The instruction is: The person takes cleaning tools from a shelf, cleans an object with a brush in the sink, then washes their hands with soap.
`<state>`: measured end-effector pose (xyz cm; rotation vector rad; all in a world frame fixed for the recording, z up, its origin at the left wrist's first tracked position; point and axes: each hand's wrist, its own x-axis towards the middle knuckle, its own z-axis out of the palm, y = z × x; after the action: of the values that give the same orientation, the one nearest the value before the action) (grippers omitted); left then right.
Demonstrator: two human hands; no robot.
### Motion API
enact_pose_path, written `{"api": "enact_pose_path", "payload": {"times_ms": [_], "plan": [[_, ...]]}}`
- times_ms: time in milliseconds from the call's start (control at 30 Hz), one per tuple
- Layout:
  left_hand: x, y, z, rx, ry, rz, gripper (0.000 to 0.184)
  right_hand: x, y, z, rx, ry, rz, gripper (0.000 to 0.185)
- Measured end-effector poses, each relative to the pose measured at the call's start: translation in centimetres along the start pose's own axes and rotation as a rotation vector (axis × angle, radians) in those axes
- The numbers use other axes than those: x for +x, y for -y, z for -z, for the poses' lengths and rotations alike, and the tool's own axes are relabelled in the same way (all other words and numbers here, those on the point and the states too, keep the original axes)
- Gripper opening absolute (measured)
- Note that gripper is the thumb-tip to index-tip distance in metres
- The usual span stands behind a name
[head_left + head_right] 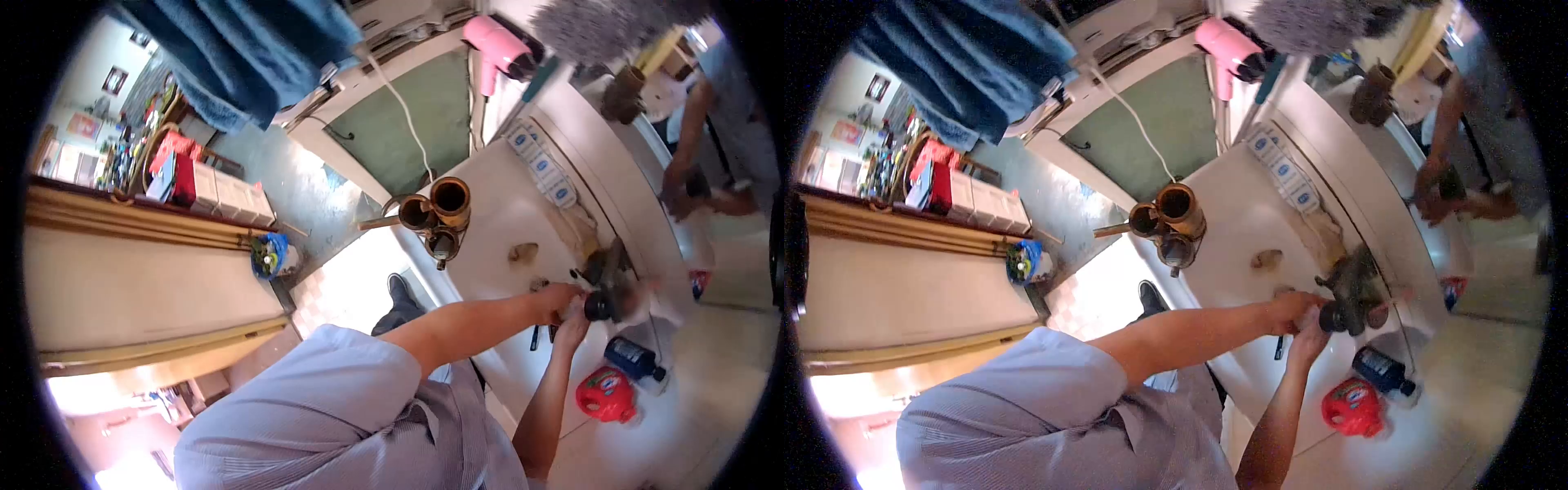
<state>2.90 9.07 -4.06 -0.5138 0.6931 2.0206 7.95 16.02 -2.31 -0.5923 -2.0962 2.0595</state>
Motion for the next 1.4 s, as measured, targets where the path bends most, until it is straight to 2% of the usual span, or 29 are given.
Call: {"api": "enact_pose_path", "payload": {"times_ms": [33,100,167,200,233,267,300,333,367,467,533,567,600,633,700,733,767,833,900,967,1033,1100,1133,1167,1200,1233,1300,1367,1400], "plan": [[1.8,0.8,1.2,0.139,0.051,-0.167,0.031,-0.4,-0.2,0.3,0.166,0.069,-0.040,0.036],[5.5,3.3,3.8,0.703,0.066,-0.606,0.024,-0.8,-2.1,1.7,-0.076,-0.040,0.065,0.045],[9.7,6.6,5.6,0.989,-0.014,-0.923,0.018,-2.1,0.2,1.8,0.043,-0.122,-0.267,0.050],[8.5,6.0,4.8,0.981,-0.038,-0.897,0.018,-2.2,1.5,1.3,0.032,-0.106,-0.263,0.050],[7.2,5.2,3.9,0.972,-0.061,-0.871,0.019,-2.3,2.8,1.0,0.242,-0.085,-0.453,0.050],[5.1,3.8,2.8,1.249,-0.083,-0.797,0.020,-2.2,3.3,0.7,0.454,-0.067,-0.643,0.051],[3.6,2.7,2.1,1.524,-0.105,-0.706,0.022,-1.7,2.9,0.8,0.444,-0.060,-0.642,0.051],[2.9,2.2,2.0,1.590,-0.068,-0.744,0.025,-1.3,2.3,1.2,0.567,-0.026,-0.675,0.050],[2.3,1.9,1.9,1.581,-0.070,-0.745,0.025,-0.9,1.7,1.5,0.689,0.007,-0.707,0.050],[0.9,0.8,1.5,1.592,-0.096,-0.736,0.026,0.2,1.1,1.6,0.624,0.082,-0.767,0.046],[-0.3,-0.5,0.6,1.502,-0.167,-0.323,0.029,1.3,-1.0,1.7,0.625,0.116,-0.760,0.045],[1.0,0.6,1.6,1.508,-0.150,-0.321,0.029,1.3,-0.7,1.5,0.625,0.143,-0.753,0.044],[2.3,1.8,3.0,1.442,-0.175,-0.536,0.029,1.3,-0.9,1.0,0.735,0.084,-0.823,0.040],[3.9,3.5,4.2,1.364,-0.183,-0.740,0.031,0.8,-0.2,0.2,0.683,0.086,-0.768,0.041],[4.2,4.0,5.4,1.268,-0.022,-0.819,0.029,1.6,-5.4,2.8,0.896,0.222,-0.799,0.041],[0.8,2.5,2.9,1.210,-0.148,-0.718,0.032,0.5,-3.0,1.3,0.872,0.039,-0.896,0.041],[-2.9,0.5,0.5,1.158,-0.271,-0.611,0.035,0.4,-2.7,0.8,0.892,0.066,-0.857,0.042],[-3.0,-0.1,1.2,1.572,-0.053,-0.793,0.041,0.9,-1.9,0.8,1.096,0.066,-0.723,0.040],[-3.3,1.2,1.1,1.602,-0.047,-0.854,0.043,1.2,-1.3,0.7,1.090,0.058,-0.605,0.039],[-3.7,2.4,0.2,1.626,-0.070,-0.923,0.046,1.8,-3.5,1.2,1.025,-0.074,-0.349,0.045],[-4.1,3.1,-0.7,1.184,-0.078,-0.711,0.054,1.8,-6.1,1.3,1.160,-0.101,-0.377,0.040],[-1.6,3.9,1.0,0.984,-0.053,-0.620,0.052,1.0,-7.8,0.5,0.952,0.162,-0.211,0.037],[-2.1,2.0,0.1,1.163,-0.177,-0.592,0.046,0.2,-5.9,-0.7,0.963,0.147,-0.198,0.037],[-2.0,0.2,-0.3,1.339,-0.304,-0.562,0.041,-1.0,-1.9,-2.5,0.915,0.025,-0.392,0.037],[-1.7,-1.2,0.1,1.353,-0.291,-0.552,0.041,-2.0,0.8,-3.4,0.861,-0.096,-0.593,0.036],[-1.4,-2.4,0.7,1.659,-0.263,-0.482,0.045,-2.4,1.5,-3.6,0.874,-0.112,-0.594,0.036],[-1.0,-2.1,0.9,1.983,-0.204,-0.399,0.050,-1.9,2.1,-3.5,0.908,-0.071,-0.367,0.036],[-1.2,0.6,1.7,1.333,-0.238,-0.472,0.047,-0.6,-0.2,-2.3,0.952,-0.135,-0.332,0.036],[-1.1,2.0,2.2,1.009,-0.233,-0.533,0.044,-0.1,-0.3,-1.5,1.024,-0.177,-0.443,0.039]]}}
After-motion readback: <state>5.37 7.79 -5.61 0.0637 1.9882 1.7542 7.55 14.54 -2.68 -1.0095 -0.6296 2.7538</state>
